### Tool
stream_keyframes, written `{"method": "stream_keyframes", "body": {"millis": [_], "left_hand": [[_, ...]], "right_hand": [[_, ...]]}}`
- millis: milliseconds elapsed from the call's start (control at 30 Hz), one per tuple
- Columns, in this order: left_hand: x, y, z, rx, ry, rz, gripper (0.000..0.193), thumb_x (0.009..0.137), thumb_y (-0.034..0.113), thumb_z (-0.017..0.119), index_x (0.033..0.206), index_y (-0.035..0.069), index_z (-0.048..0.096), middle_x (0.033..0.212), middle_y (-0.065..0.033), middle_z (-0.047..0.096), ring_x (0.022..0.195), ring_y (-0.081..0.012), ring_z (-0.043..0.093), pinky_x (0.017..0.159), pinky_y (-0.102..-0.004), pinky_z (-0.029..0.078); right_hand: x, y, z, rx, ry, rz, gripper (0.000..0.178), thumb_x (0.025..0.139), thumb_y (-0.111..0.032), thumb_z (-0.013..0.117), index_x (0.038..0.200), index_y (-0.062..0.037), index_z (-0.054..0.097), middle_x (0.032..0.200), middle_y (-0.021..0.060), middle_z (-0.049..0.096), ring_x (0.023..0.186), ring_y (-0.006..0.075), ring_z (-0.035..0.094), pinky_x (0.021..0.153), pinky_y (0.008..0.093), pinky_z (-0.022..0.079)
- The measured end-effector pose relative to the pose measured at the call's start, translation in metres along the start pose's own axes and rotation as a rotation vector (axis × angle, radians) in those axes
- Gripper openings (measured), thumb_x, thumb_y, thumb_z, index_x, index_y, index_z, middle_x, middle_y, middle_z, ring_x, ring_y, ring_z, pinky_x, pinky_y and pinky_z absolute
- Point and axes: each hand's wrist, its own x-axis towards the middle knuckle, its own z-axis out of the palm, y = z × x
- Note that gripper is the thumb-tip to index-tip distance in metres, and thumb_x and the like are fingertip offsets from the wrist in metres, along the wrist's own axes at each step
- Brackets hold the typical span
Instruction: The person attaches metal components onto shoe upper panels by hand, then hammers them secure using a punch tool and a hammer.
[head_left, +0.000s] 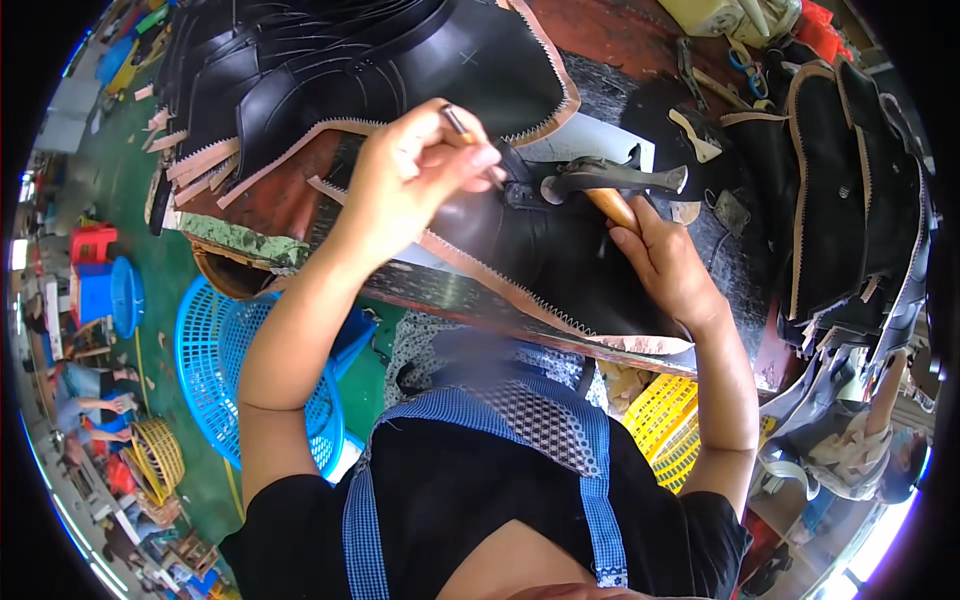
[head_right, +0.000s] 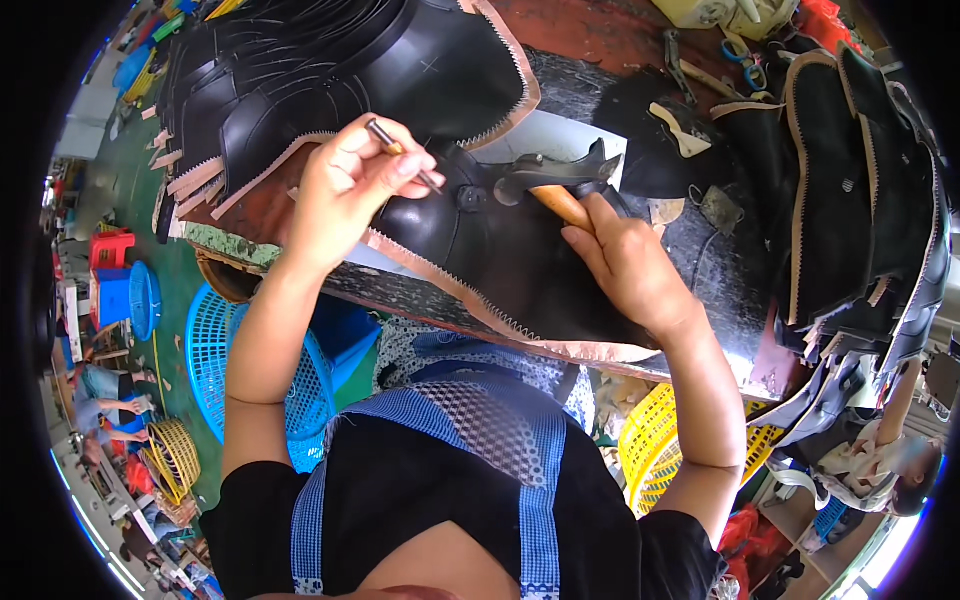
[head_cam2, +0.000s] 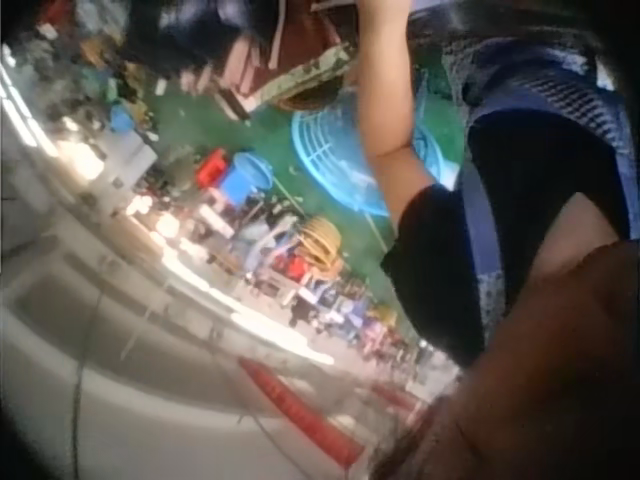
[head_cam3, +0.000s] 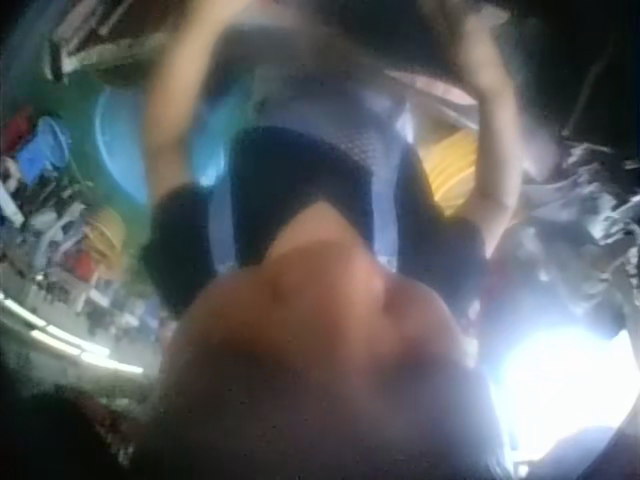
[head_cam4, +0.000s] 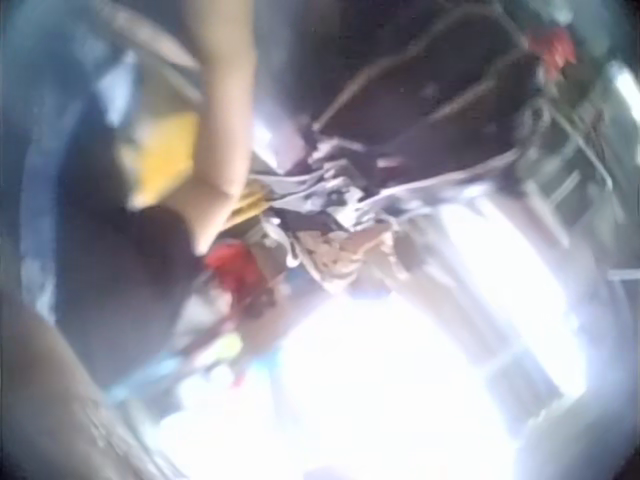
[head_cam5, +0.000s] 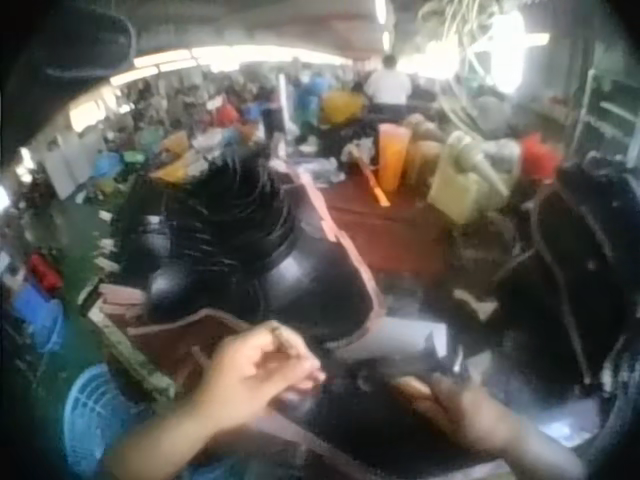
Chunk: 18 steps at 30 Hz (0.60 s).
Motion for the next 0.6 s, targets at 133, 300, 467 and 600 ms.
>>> {"method": "stream_keyframes", "body": {"millis": [133, 300, 467, 600], "left_hand": [[0.002, -0.006, 0.024, 0.101, -0.044, 0.027, 0.011, 0.097, 0.012, 0.061, 0.100, 0.002, 0.057, 0.091, -0.0059, 0.066, 0.085, -0.0105, 0.066, 0.076, -0.0245, 0.056], [-0.003, -0.043, 0.022, 0.213, 0.133, 0.040, 0.010, 0.097, 0.010, 0.060, 0.098, 0.000, 0.058, 0.086, -0.0072, 0.067, 0.082, -0.0112, 0.067, 0.072, -0.0262, 0.058], [-0.003, -0.041, 0.024, 0.189, 0.166, 0.000, 0.011, 0.097, 0.009, 0.060, 0.100, -0.001, 0.059, 0.085, -0.0075, 0.067, 0.081, -0.0125, 0.067, 0.074, -0.0266, 0.058], [-0.011, -0.014, 0.036, 0.169, 0.170, 0.072, 0.012, 0.097, 0.009, 0.060, 0.101, -0.002, 0.059, 0.091, -0.0093, 0.067, 0.086, -0.0131, 0.067, 0.076, -0.0269, 0.058]], "right_hand": [[0.002, -0.007, -0.006, -0.030, -0.078, 0.085, 0.017, 0.097, -0.013, 0.057, 0.105, 0.0017, 0.051, 0.086, 0.0229, 0.065, 0.085, 0.0422, 0.064, 0.068, 0.0407, 0.047], [0.003, -0.016, -0.016, -0.034, -0.090, 0.024, 0.020, 0.095, -0.011, 0.059, 0.109, 0.0017, 0.053, 0.084, 0.0241, 0.063, 0.081, 0.0418, 0.064, 0.068, 0.0411, 0.047], [-0.002, -0.017, -0.018, -0.094, -0.070, -0.071, 0.024, 0.093, -0.010, 0.061, 0.114, 0.0017, 0.055, 0.079, 0.0259, 0.061, 0.075, 0.0440, 0.061, 0.064, 0.0423, 0.047], [0.006, -0.015, -0.022, -0.128, -0.157, -0.045, 0.018, 0.094, -0.011, 0.060, 0.104, 0.0019, 0.052, 0.072, 0.0258, 0.058, 0.069, 0.0456, 0.058, 0.059, 0.0441, 0.044]]}}
